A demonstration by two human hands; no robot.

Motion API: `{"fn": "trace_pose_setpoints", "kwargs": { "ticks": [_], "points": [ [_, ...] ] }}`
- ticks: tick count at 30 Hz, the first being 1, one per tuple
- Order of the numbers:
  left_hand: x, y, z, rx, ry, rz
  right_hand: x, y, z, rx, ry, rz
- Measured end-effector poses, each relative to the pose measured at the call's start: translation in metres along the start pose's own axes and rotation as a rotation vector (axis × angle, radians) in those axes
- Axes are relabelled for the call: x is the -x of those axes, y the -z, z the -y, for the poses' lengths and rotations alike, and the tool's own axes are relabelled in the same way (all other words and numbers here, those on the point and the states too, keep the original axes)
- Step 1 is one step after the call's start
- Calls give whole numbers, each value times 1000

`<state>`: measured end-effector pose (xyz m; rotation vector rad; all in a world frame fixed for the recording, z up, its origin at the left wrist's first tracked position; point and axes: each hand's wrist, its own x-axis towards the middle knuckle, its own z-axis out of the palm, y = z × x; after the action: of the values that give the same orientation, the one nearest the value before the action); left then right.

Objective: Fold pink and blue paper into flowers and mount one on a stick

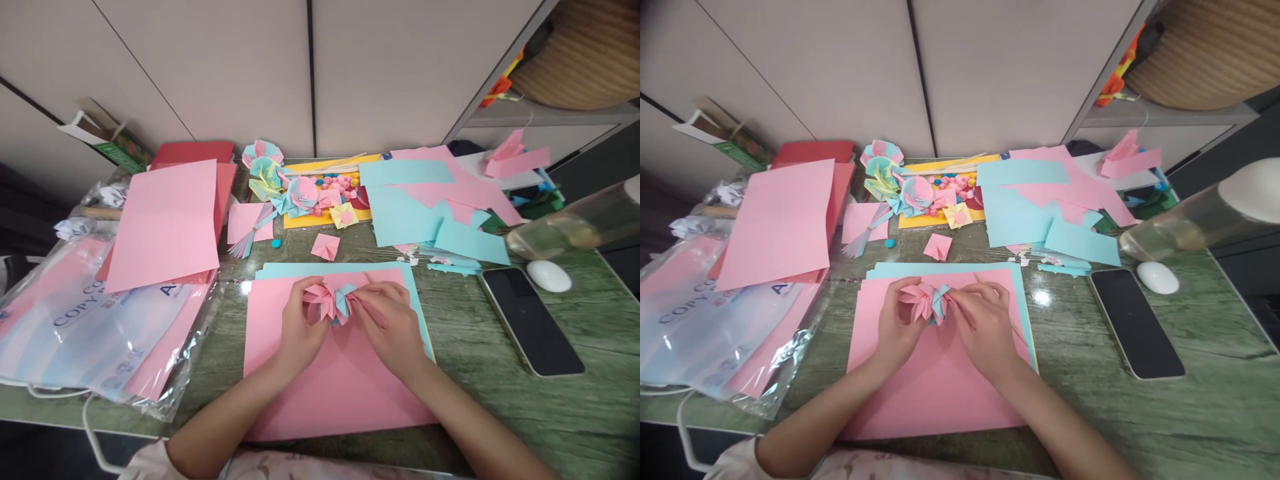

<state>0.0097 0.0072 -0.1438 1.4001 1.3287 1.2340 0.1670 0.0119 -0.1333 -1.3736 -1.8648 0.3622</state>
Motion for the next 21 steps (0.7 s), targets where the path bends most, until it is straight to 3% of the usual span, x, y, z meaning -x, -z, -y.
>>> {"fn": "trace_pose_setpoints", "kwargs": {
  "ticks": [5, 10, 16, 21],
  "points": [
    [3, -1, 3, -68, -67, -45, 2, -3, 2, 40, 49, -108],
    [4, -3, 4, -17, -40, -69, 2, -5, 3, 87, 138, -189],
    [2, -2, 1, 69, 81, 14, 0, -4, 2, 95, 156, -214],
    [1, -3, 0, 13, 61, -52, 3, -6, 1, 116, 142, -183]
  ]
}}
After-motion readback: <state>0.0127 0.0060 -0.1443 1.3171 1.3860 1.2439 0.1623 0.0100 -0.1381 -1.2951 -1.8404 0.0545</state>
